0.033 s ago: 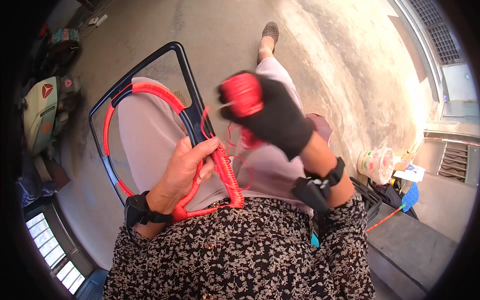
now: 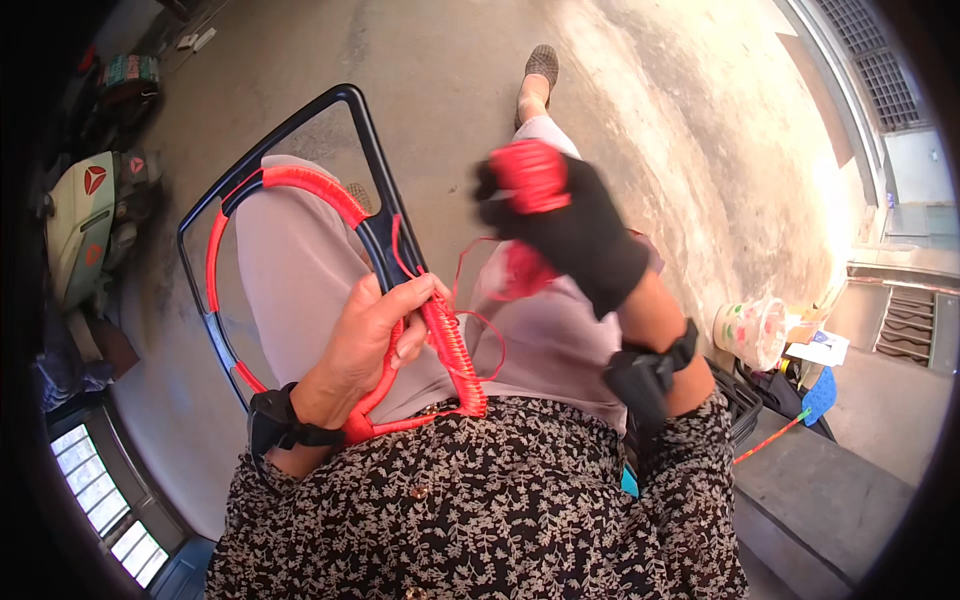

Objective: Wrapping a red plastic cord tightly around a black rectangular frame.

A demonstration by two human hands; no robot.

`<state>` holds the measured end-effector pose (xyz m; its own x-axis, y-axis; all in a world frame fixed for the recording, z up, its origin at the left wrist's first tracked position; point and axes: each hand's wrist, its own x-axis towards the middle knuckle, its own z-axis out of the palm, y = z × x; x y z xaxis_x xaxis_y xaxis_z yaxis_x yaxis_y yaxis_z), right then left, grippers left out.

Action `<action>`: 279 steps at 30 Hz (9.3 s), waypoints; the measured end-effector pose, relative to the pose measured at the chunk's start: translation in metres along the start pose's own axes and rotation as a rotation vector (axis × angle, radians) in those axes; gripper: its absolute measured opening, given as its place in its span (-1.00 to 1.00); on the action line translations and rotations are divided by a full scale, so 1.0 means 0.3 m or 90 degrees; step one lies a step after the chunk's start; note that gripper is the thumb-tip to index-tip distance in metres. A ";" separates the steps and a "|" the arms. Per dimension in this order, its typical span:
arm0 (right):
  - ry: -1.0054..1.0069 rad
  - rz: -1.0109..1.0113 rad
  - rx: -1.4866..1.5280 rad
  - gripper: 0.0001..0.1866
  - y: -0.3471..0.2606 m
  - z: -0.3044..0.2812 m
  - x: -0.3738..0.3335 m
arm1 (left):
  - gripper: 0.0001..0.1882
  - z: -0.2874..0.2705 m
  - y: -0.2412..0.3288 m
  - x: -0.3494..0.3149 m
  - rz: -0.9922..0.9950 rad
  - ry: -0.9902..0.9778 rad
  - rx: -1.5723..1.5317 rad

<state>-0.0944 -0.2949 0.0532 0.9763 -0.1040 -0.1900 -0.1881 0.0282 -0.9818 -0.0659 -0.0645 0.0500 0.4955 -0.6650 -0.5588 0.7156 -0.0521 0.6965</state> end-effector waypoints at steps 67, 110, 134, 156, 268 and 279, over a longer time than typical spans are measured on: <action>0.005 -0.017 0.724 -0.73 -0.032 0.072 -0.163 | -0.76 -0.039 -0.003 -0.010 -0.003 0.046 -0.001; 0.086 0.121 0.280 -0.84 -0.027 0.235 -0.250 | -0.83 -0.058 -0.041 0.029 0.021 0.018 0.063; -0.219 0.170 -0.152 -0.48 0.206 0.070 -0.258 | -0.84 -0.086 0.070 -0.027 0.111 0.152 -0.057; -0.149 -0.216 -0.210 0.04 0.112 0.133 -0.045 | -0.82 -0.043 -0.001 -0.024 -0.032 0.097 -0.174; 0.338 0.172 -0.097 -0.57 0.185 -0.213 -0.271 | -0.85 -0.063 -0.024 -0.044 0.051 0.084 0.052; 0.396 -0.345 -0.646 -0.62 -0.076 0.104 -0.140 | -0.75 -0.100 -0.062 -0.031 0.095 0.086 -0.187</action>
<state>-0.1279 -0.2601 0.0839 0.7915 -0.3127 0.5251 -0.0529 -0.8910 -0.4509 -0.0691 -0.0351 0.0287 0.6518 -0.5433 -0.5291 0.7317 0.2672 0.6271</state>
